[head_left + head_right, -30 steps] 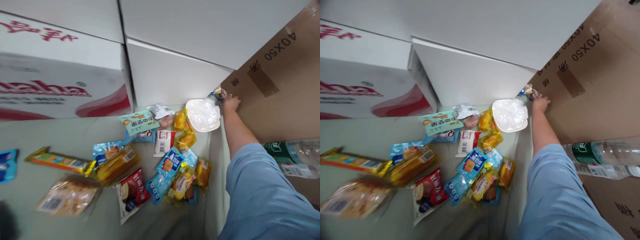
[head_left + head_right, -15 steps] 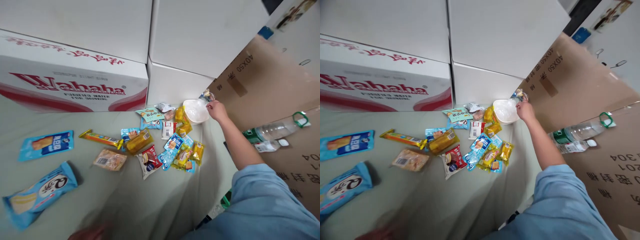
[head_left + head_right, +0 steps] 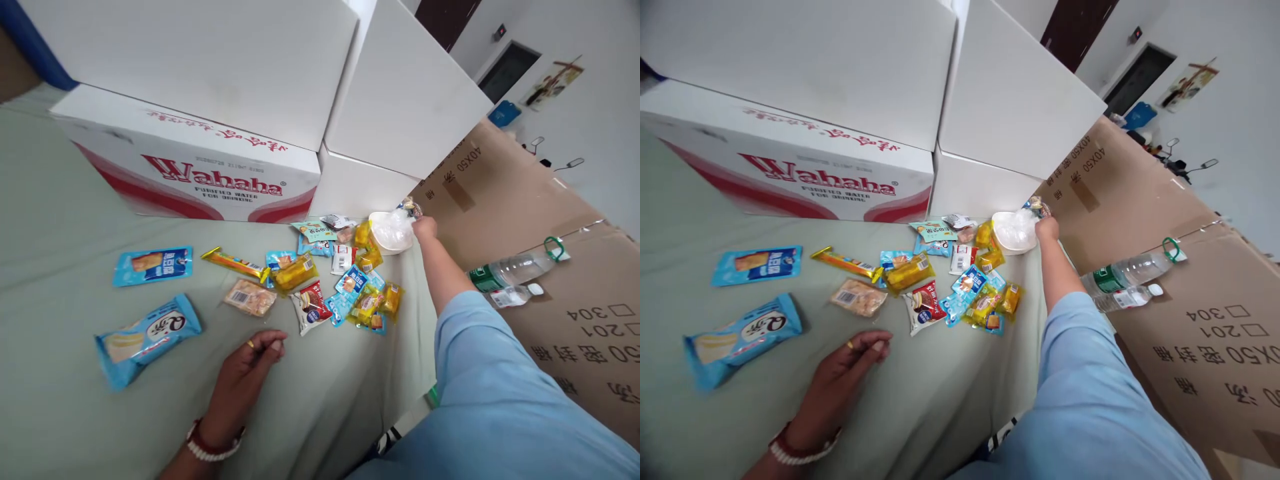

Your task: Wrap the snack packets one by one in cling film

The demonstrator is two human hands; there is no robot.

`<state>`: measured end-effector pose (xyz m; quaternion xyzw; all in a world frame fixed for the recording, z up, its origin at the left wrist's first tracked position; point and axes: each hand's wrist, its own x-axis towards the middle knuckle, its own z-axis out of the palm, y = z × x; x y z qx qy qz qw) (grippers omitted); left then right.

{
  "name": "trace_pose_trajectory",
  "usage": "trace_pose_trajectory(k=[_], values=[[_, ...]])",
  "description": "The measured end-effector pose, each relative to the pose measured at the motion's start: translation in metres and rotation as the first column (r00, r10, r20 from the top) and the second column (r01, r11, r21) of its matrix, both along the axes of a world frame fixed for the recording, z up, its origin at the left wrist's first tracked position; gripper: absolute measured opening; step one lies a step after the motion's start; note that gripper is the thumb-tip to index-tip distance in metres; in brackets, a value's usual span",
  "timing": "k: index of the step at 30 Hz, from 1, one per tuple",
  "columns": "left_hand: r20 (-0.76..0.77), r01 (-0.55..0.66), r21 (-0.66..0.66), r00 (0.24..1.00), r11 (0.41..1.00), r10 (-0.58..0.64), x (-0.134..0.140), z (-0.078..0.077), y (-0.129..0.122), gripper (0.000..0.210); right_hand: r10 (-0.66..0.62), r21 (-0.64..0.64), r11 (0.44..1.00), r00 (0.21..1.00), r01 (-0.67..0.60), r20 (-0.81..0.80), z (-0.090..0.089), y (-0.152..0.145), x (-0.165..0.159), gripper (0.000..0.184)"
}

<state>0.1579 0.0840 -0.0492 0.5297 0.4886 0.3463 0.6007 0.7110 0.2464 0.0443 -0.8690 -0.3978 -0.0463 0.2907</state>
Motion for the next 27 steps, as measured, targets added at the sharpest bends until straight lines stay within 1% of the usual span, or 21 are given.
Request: trace_pose_trajectory(k=[2,4,6,8,10,12,16,19,24,26,27], values=[[0.1,0.002,-0.054,0.995,0.999,0.003,-0.002,0.0,0.003,0.044,-0.046,0.048,0.998,0.999,0.047,-0.009,0.008,-0.005,-0.001,0.015],[0.178,0.02,-0.08,0.984,0.997,-0.006,-0.003,0.001,0.004,0.043,-0.041,0.111,0.993,0.999,0.043,-0.018,0.019,-0.013,-0.004,0.018],[0.227,0.037,-0.089,0.974,0.995,-0.016,-0.002,0.002,0.004,0.041,0.023,0.169,0.985,0.999,-0.018,-0.026,0.029,-0.023,-0.009,0.025],[0.255,0.043,-0.09,0.967,0.995,-0.019,0.0,0.003,0.004,0.039,0.108,0.199,0.975,0.994,-0.099,-0.035,0.035,-0.032,-0.016,0.031],[0.272,0.039,-0.088,0.962,0.995,-0.013,0.001,0.003,0.005,0.038,0.17,0.19,0.969,0.985,-0.159,-0.041,0.036,-0.037,-0.024,0.031],[0.281,0.032,-0.087,0.96,0.996,-0.007,0.003,0.004,0.005,0.038,0.182,0.172,0.969,0.983,-0.175,-0.028,0.034,-0.038,-0.033,0.027],[0.288,0.019,-0.068,0.958,0.998,0.001,0.003,0.005,0.006,0.037,0.151,0.148,0.976,0.987,-0.157,0.051,0.03,-0.035,-0.052,0.025],[0.293,0.011,-0.046,0.956,0.999,0.003,0.003,0.004,0.006,0.038,0.144,0.083,0.985,0.986,-0.152,0.089,0.034,-0.035,-0.065,0.018],[0.314,0.017,-0.054,0.949,0.998,0.0,0.003,0.004,0.006,0.04,0.073,0.073,0.993,0.976,-0.089,0.205,0.051,-0.042,-0.071,0.03],[0.299,0.019,-0.043,0.954,0.999,-0.005,0.003,0.005,0.006,0.041,0.083,0.035,0.995,0.971,-0.093,0.225,0.05,-0.042,-0.072,0.029],[0.285,0.021,-0.034,0.958,0.999,-0.011,0.004,0.004,0.006,0.041,0.103,0.001,0.994,0.97,-0.105,0.22,0.047,-0.042,-0.073,0.027]])
